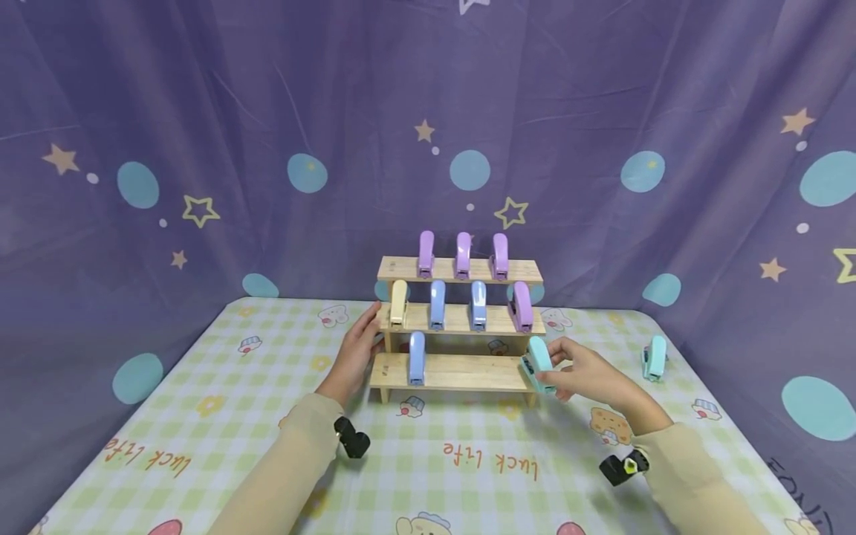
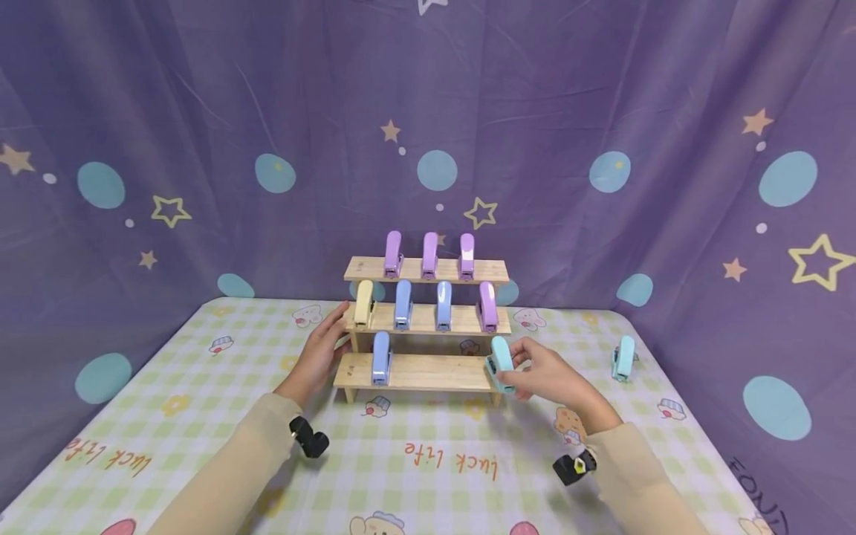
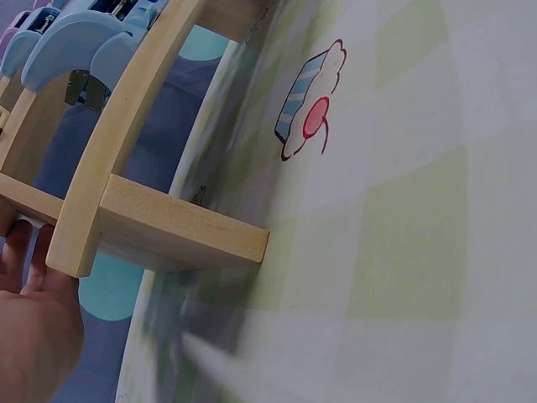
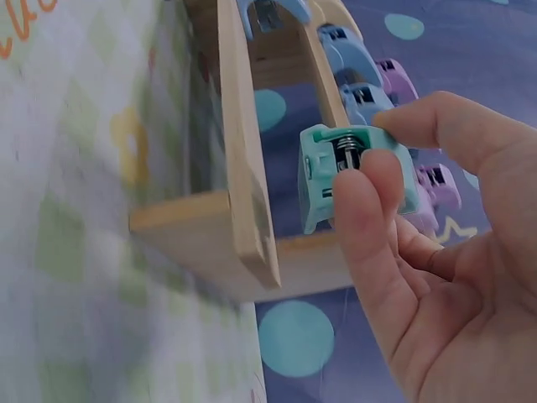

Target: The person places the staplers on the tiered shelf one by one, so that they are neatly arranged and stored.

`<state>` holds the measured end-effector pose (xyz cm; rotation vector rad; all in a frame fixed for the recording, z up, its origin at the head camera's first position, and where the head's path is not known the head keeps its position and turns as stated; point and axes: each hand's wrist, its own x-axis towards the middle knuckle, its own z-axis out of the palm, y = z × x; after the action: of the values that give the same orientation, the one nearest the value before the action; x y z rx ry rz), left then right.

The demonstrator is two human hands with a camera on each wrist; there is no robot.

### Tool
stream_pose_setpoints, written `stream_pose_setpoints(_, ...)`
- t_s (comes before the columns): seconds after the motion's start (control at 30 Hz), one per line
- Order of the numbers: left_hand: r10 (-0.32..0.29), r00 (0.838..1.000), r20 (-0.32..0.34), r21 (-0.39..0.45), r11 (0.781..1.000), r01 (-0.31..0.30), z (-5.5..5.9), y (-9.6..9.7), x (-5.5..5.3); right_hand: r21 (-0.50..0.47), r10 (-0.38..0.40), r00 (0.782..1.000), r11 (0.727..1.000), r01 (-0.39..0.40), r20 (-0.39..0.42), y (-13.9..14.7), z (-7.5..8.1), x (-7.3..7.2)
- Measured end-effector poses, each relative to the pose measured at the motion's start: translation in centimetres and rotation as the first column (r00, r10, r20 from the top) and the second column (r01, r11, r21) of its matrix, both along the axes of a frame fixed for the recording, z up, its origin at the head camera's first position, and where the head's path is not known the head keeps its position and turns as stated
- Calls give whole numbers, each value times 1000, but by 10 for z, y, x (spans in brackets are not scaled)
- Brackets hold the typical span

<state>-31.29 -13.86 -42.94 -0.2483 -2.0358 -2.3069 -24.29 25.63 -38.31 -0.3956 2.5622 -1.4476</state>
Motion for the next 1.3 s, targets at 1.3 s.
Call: stream_pose_setpoints(1.3,-12,1000,17,-18,1000,12,0,-1,-1,-145,28,999,989,-31,-24,-108,-35,-21)
